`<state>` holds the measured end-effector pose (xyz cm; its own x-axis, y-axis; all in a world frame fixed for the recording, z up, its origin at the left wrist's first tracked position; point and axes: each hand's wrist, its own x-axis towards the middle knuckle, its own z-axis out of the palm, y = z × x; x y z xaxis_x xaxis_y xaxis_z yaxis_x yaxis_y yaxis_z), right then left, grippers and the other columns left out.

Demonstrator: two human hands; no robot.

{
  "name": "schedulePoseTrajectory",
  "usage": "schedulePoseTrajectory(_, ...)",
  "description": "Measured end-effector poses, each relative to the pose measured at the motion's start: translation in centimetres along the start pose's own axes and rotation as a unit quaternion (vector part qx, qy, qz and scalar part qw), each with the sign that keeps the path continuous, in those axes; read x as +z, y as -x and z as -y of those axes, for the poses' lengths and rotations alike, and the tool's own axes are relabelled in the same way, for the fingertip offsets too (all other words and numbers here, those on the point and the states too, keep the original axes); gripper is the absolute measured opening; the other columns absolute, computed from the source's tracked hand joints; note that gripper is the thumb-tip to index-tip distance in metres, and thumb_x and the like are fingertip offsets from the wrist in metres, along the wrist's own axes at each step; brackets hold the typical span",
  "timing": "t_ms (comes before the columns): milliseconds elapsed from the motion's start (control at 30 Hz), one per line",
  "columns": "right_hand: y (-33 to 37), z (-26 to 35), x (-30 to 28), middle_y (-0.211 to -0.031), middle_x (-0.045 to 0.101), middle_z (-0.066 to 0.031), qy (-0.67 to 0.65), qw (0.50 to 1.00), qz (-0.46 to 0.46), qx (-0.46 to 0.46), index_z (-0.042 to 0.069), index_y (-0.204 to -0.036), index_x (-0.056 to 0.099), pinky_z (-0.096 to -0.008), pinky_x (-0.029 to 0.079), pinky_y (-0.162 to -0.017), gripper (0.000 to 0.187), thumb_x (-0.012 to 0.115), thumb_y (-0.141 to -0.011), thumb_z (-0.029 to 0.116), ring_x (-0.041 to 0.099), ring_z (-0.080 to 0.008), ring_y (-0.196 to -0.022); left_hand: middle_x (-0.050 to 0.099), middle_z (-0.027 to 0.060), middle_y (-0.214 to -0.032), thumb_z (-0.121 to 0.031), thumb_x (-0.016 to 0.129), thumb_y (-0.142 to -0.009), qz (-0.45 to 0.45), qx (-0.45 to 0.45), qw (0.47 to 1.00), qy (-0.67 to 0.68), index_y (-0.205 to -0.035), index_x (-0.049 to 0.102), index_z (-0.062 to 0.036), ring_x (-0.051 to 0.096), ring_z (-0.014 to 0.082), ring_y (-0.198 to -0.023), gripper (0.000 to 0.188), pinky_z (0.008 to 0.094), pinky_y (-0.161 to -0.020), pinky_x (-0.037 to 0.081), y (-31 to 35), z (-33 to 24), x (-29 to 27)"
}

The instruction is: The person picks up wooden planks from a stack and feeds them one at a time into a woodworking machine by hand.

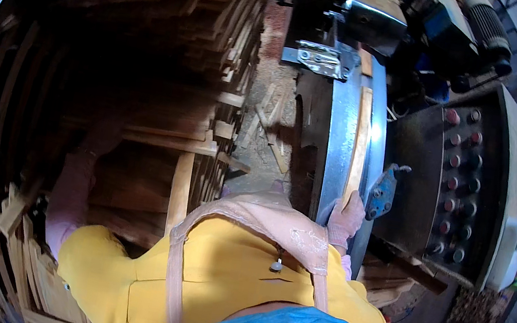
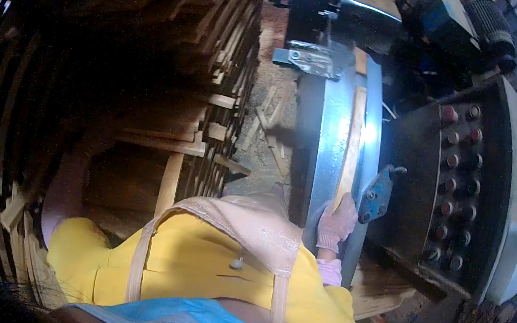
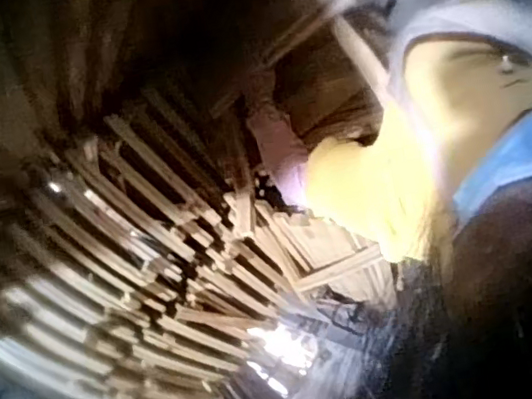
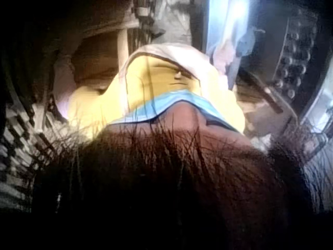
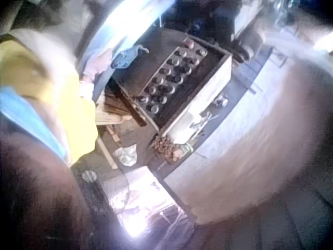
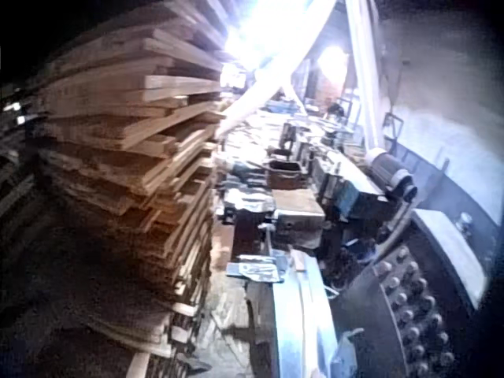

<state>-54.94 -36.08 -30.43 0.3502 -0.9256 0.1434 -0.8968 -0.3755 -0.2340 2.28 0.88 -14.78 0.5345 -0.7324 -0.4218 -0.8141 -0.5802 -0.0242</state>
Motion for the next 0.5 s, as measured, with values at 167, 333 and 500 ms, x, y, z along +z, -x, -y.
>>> schedulePoseTrajectory(167,-8.5,1.9,2.7,-0.113,0.072,-0.0107,-0.005,0.99,-0.118,-0.07,0.013,-0.128,0.067,-0.0486,0.051,-0.093,0.041,0.075,-0.089,0.022,0.065,-0.0354,-0.106,0.06,0.0186,-0.143,-0.012,0.074,-0.084,-0.098,0.017,0.989,-0.113,-0.141,0.06,-0.0111,0.056,0.0408,-0.129,0.059,0.0493,-0.11,0.048,0.7,1.0,2.2)
schedulePoseTrajectory(333,-19.8,7.5,2.5,-0.093,0.072,-0.0128,0.013,0.997,-0.012,-0.073,0.018,-0.103,0.069,-0.0523,0.052,-0.08,0.015,0.069,-0.092,0.028,0.067,-0.0365,-0.092,0.068,0.0186,-0.127,-0.013,0.073,-0.085,-0.179,0.047,0.982,-0.039,-0.137,0.062,-0.0109,0.064,0.0392,-0.117,0.054,0.0505,-0.1,0.052,0.9,-10.5,-5.7)
schedulePoseTrajectory(500,-27.0,8.4,6.1,-0.092,0.073,-0.015,-0.024,0.99,-0.079,-0.115,0.016,-0.106,0.068,-0.0517,0.054,-0.08,0.018,0.065,-0.093,0.028,0.069,-0.0386,-0.089,0.072,0.0209,-0.115,-0.017,0.071,-0.087,-0.177,0.093,0.958,0.203,-0.139,0.06,-0.0098,0.071,0.0371,-0.103,0.054,0.0462,-0.09,0.057,-6.9,-20.7,-13.7)
